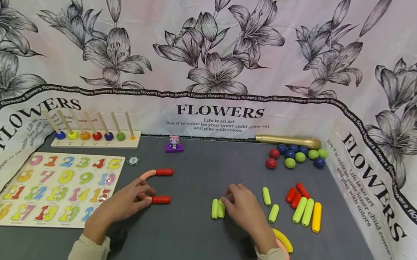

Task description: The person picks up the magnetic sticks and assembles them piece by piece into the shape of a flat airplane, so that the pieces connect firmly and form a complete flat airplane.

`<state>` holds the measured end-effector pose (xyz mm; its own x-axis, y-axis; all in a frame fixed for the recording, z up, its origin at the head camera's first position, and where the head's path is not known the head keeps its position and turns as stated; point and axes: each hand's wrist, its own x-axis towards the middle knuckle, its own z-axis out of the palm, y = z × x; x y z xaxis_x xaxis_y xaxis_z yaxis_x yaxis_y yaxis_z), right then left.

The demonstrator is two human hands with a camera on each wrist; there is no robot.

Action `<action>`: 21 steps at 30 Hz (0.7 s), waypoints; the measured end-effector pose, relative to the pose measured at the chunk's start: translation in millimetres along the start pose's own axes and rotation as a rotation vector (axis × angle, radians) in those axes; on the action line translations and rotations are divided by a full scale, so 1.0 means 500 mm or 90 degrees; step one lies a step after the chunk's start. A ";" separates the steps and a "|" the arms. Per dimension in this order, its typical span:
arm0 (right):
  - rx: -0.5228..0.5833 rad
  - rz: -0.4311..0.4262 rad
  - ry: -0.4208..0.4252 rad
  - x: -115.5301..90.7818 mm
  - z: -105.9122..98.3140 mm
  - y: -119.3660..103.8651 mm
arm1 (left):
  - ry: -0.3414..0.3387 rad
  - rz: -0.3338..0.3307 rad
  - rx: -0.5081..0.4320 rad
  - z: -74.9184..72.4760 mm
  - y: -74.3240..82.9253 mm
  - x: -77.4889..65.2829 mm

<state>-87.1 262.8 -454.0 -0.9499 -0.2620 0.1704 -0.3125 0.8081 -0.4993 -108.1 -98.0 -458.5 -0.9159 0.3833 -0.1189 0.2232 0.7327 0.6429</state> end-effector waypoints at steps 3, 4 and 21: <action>-0.009 0.008 0.016 0.015 -0.027 0.025 | 0.022 0.007 0.010 -0.016 0.005 -0.007; -0.017 0.014 0.021 0.022 -0.038 0.035 | 0.029 0.007 0.013 -0.022 0.007 -0.006; -0.117 0.176 0.005 0.118 -0.112 0.206 | -0.024 0.009 0.171 -0.046 0.024 0.145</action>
<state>-175.1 360.2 -447.8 -0.9983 -0.0153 0.0564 -0.0349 0.9297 -0.3667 -179.3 -74.3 -441.8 -0.8998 0.4123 -0.1429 0.3218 0.8481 0.4210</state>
